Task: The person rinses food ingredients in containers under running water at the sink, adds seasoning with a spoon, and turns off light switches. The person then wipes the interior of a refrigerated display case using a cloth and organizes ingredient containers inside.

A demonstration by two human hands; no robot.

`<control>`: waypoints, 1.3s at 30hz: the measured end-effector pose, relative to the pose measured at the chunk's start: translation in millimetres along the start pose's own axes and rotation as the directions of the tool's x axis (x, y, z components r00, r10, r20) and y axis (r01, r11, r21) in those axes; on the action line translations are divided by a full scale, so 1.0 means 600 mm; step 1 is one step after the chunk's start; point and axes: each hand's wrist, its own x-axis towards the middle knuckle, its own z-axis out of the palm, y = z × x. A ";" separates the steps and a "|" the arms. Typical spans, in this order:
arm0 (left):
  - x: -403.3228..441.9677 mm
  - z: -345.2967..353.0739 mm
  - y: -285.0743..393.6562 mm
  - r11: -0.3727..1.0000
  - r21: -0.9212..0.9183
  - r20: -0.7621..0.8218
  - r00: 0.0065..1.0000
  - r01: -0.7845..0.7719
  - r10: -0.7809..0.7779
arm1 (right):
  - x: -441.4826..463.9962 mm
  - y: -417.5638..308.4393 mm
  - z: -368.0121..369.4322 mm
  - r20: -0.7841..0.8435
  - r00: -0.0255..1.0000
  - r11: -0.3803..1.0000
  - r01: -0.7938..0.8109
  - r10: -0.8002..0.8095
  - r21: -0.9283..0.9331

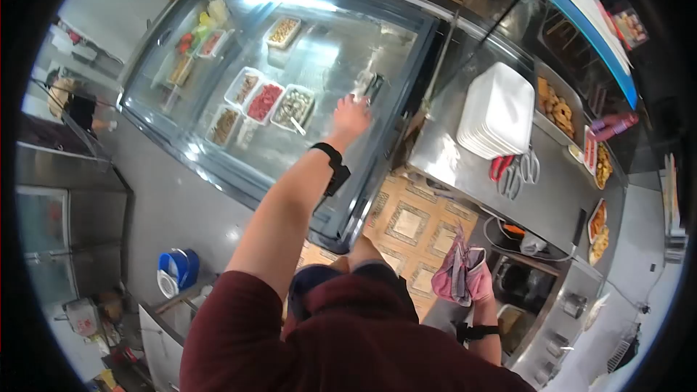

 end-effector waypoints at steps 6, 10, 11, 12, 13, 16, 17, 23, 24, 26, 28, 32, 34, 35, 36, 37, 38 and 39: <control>0.099 0.052 -0.029 0.971 0.174 -0.045 0.984 -0.162 0.172 | 0.115 0.013 0.080 -0.003 0.999 0.999 -0.048 0.048 -0.007; 0.124 0.066 -0.038 0.951 0.138 -0.003 0.960 -0.276 0.279 | 0.128 0.011 0.165 -0.049 0.998 0.999 -0.049 0.048 -0.015; 0.126 0.064 -0.039 0.946 0.115 -0.006 0.952 -0.304 0.307 | 0.131 0.011 0.185 -0.073 0.997 0.999 -0.038 0.038 -0.007; 0.126 0.059 -0.045 0.940 0.041 -0.013 0.941 -0.338 0.339 | 0.132 0.012 0.203 -0.081 0.997 1.000 -0.009 0.008 -0.015; 0.127 0.056 -0.050 0.936 0.018 -0.027 0.936 -0.351 0.352 | 0.130 0.011 0.226 0.016 1.000 0.997 0.008 -0.009 0.074; 0.129 0.037 -0.063 0.918 -0.145 -0.053 0.930 -0.368 0.365 | 0.097 0.033 0.301 0.104 0.975 0.960 0.212 -0.195 -0.181; 0.127 0.038 -0.070 0.912 -0.146 -0.043 0.924 -0.383 0.381 | 0.089 0.045 0.350 0.048 0.977 0.943 0.213 -0.208 -0.257; 0.170 0.010 -0.178 0.916 -0.042 -0.034 0.916 -0.400 0.399 | 0.131 0.146 0.565 -0.205 0.918 0.895 0.249 -0.340 -0.370; 0.180 0.008 -0.206 0.917 0.017 -0.042 0.916 -0.399 0.400 | 0.156 0.163 0.606 -0.223 0.912 0.899 0.251 -0.344 -0.358; 0.196 -0.008 -0.261 0.912 0.040 -0.019 0.912 -0.409 0.410 | 0.197 0.178 0.646 -0.275 0.907 0.906 0.207 -0.319 -0.369; 0.222 -0.033 -0.324 0.910 -0.022 0.035 0.910 -0.413 0.414 | 0.241 0.184 0.663 -0.287 0.917 0.912 0.158 -0.278 -0.377; 0.256 -0.110 -0.423 0.907 0.090 0.109 0.910 -0.411 0.401 | 0.378 0.187 0.645 -0.223 0.940 0.911 0.158 -0.257 -0.381; 0.273 -0.135 -0.471 0.907 0.151 0.128 0.917 -0.394 0.377 | 0.466 0.189 0.655 -0.213 0.926 0.897 0.214 -0.313 -0.387; 0.280 -0.140 -0.495 0.907 0.168 0.126 0.921 -0.386 0.368 | 0.511 0.187 0.659 -0.227 0.924 0.897 0.204 -0.309 -0.391; 0.291 -0.152 -0.513 0.914 0.170 0.150 0.926 -0.370 0.347 | 0.583 0.204 0.620 -0.238 0.839 0.766 0.283 -0.490 -0.578; 0.303 -0.163 -0.524 0.921 0.171 0.175 0.930 -0.351 0.322 | 0.658 0.232 0.572 -0.209 0.729 0.591 0.314 -0.651 -0.743; 0.319 -0.164 -0.530 0.924 0.170 0.129 0.937 -0.342 0.323 | 0.713 0.255 0.557 -0.111 0.644 0.315 0.211 -0.757 -0.925; 0.337 -0.163 -0.534 0.929 0.167 0.081 0.943 -0.332 0.322 | 0.760 0.271 0.546 0.027 0.575 0.010 0.061 -0.818 -0.998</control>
